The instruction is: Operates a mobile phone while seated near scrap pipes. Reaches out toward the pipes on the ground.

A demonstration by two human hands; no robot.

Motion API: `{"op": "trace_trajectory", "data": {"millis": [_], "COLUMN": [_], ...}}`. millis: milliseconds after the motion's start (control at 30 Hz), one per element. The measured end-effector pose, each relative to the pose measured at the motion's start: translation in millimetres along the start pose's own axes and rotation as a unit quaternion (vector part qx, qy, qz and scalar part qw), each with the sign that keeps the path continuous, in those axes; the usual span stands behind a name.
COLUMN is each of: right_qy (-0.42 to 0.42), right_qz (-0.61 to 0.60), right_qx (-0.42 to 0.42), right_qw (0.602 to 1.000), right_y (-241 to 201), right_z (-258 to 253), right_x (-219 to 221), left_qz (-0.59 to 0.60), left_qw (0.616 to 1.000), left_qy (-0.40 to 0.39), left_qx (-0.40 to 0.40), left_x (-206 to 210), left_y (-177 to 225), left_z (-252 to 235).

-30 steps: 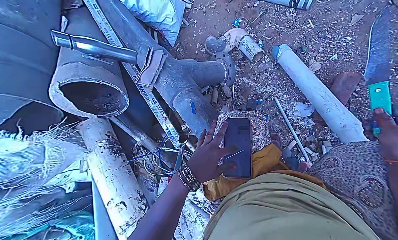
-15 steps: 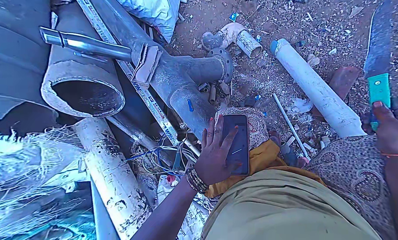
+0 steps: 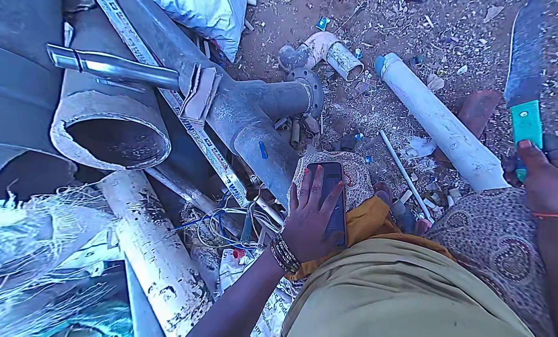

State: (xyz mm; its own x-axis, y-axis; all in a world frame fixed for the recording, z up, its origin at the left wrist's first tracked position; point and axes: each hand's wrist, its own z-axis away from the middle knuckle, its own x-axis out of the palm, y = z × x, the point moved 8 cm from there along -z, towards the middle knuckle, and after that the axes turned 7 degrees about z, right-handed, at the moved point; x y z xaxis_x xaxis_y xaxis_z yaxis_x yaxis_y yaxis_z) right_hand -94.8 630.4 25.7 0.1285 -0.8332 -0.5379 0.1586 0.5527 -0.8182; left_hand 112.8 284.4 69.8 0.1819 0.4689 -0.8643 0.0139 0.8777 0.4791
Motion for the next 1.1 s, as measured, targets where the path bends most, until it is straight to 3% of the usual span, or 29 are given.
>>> {"op": "trace_trajectory", "data": {"millis": [133,433,533,800,1100], "right_qy": [0.002,0.001,0.002,0.000,0.000], "right_qz": [-0.002,-0.010,-0.006,-0.006,-0.001], "right_qx": [0.003,0.006,0.001,0.010,0.037], "right_qw": [1.000,1.000,1.000,1.000,0.999], "right_y": [-0.9,-0.5,1.3,3.0,9.5], "right_z": [0.2,-1.5,-2.6,-3.9,-10.0], "right_x": [0.0,1.1,1.1,0.2,-2.2], "left_qz": [0.050,0.114,0.133,0.149,0.134], "left_qw": [0.999,0.971,0.960,0.962,0.976], "left_qy": [0.012,0.184,0.205,0.135,0.047], "left_qx": [-0.015,-0.104,-0.140,-0.184,-0.163], "left_x": [-8.0,-68.3,-75.3,-58.0,-37.2], "left_y": [-5.9,-58.5,-70.8,-73.2,-65.4], "left_z": [0.4,4.6,5.9,2.1,-0.2]}}
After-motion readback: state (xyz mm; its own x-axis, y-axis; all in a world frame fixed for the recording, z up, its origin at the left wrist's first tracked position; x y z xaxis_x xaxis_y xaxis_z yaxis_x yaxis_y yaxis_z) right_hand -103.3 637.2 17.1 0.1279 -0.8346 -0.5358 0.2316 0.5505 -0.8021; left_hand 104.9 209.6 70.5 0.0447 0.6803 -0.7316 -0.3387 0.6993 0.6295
